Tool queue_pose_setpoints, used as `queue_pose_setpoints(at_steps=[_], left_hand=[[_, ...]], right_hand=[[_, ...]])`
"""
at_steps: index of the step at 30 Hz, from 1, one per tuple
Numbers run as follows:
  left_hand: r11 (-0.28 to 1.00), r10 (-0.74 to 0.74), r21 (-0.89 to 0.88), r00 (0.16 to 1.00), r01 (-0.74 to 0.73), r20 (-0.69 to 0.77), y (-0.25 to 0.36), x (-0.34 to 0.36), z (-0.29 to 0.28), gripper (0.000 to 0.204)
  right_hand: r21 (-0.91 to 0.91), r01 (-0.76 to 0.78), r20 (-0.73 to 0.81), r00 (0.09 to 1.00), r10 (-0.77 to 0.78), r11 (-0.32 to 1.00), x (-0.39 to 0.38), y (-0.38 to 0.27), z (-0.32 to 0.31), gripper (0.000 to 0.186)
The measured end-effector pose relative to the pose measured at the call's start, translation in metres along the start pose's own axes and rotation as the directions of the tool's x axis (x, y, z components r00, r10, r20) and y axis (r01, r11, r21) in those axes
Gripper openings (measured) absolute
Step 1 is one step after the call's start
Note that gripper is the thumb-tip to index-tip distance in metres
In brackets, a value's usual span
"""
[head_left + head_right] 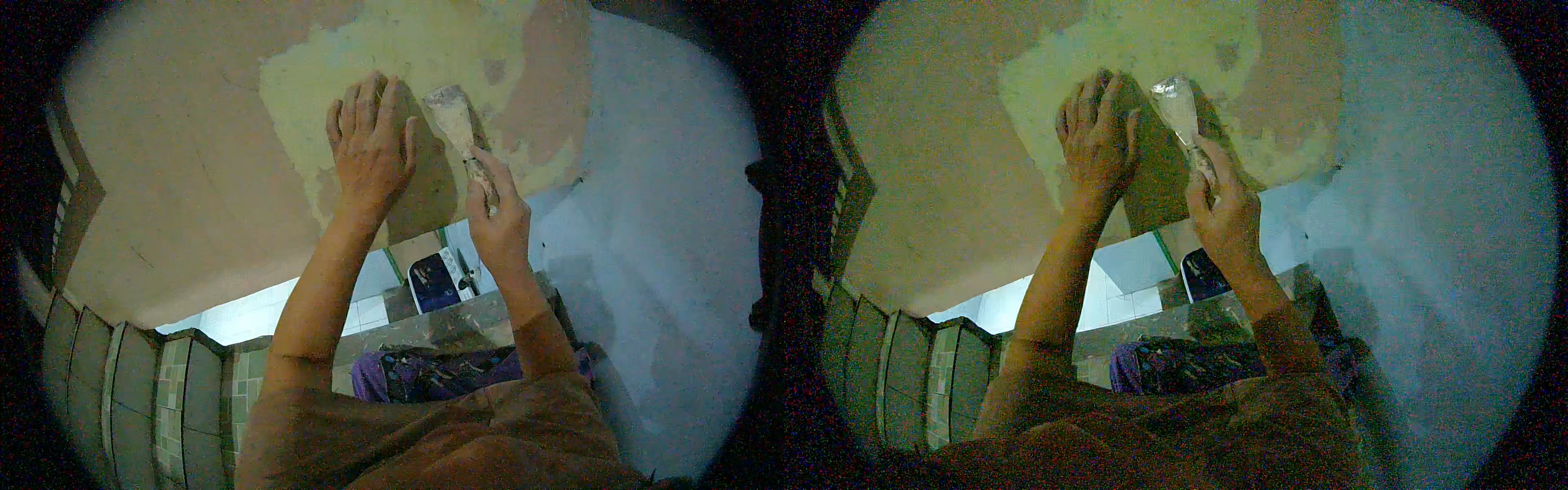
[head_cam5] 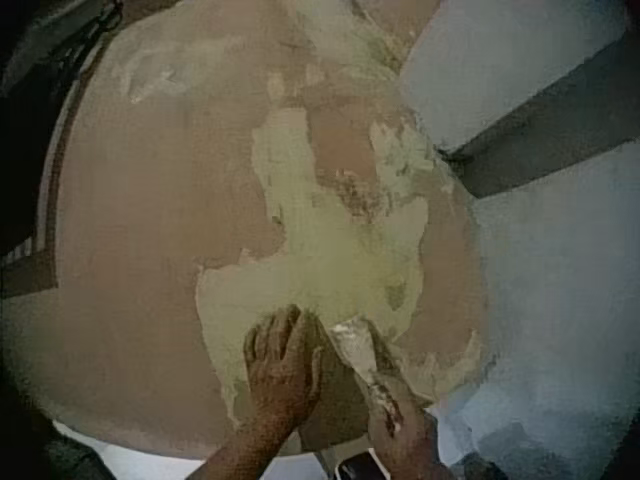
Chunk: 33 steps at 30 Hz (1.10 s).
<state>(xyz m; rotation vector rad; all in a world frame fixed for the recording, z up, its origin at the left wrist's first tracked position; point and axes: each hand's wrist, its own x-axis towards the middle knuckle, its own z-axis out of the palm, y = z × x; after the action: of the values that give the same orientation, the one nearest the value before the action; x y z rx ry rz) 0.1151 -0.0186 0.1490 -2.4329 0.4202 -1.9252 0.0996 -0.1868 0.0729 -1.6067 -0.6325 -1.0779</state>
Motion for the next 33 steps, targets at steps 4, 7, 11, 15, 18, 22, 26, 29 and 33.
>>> queue_pose_setpoints(at_steps=[4, 7, 11, 15, 18, 22, 26, 29, 33], left_hand=[[0.969, 0.071, 0.244, 0.992, -0.043, -0.105, -0.039, 0.029, 0.002, 0.066], [0.930, 0.046, 0.366, 0.987, 0.015, -0.156, -0.060, 0.048, -0.003, 0.069], [0.941, 0.091, 0.338, 0.979, -0.025, -0.182, -0.067, 0.048, -0.005, 0.068], [0.952, 0.077, 0.306, 0.971, -0.004, -0.227, -0.066, 0.040, -0.006, 0.064], [0.953, 0.083, 0.302, 0.972, -0.013, -0.220, -0.064, 0.041, -0.005, 0.064], [0.959, 0.085, 0.282, 0.971, -0.019, -0.224, -0.062, 0.042, -0.003, 0.064], [0.964, 0.096, 0.264, 0.966, -0.030, -0.240, -0.062, 0.040, -0.002, 0.064], [0.964, 0.105, 0.264, 0.962, -0.036, -0.253, -0.062, 0.040, -0.002, 0.063], [0.960, 0.095, 0.277, 0.970, -0.030, -0.225, -0.062, 0.039, -0.003, 0.064]], right_hand=[[0.055, -0.105, 0.091, 0.991, 0.100, 0.993, 0.014, -0.012, 0.009, 0.035], [-0.025, 0.099, 0.012, 0.995, -0.099, 0.995, 0.039, -0.019, 0.018, 0.036], [-0.134, 0.122, -0.003, 0.992, -0.124, 0.983, 0.060, -0.032, 0.020, 0.034], [-0.248, 0.119, 0.040, 0.993, -0.112, 0.961, 0.065, -0.045, 0.017, 0.033], [-0.309, 0.160, -0.008, 0.985, -0.170, 0.937, 0.079, -0.052, 0.021, 0.032], [-0.437, 0.222, -0.008, 0.968, -0.251, 0.872, 0.094, -0.056, 0.017, 0.029], [-0.506, 0.284, 0.029, 0.949, -0.314, 0.814, 0.093, -0.064, 0.009, 0.029], [-0.524, 0.257, 0.031, 0.959, -0.283, 0.812, 0.096, -0.071, 0.006, 0.027], [-0.520, 0.220, 0.050, 0.972, -0.228, 0.825, 0.093, -0.075, 0.006, 0.029]])
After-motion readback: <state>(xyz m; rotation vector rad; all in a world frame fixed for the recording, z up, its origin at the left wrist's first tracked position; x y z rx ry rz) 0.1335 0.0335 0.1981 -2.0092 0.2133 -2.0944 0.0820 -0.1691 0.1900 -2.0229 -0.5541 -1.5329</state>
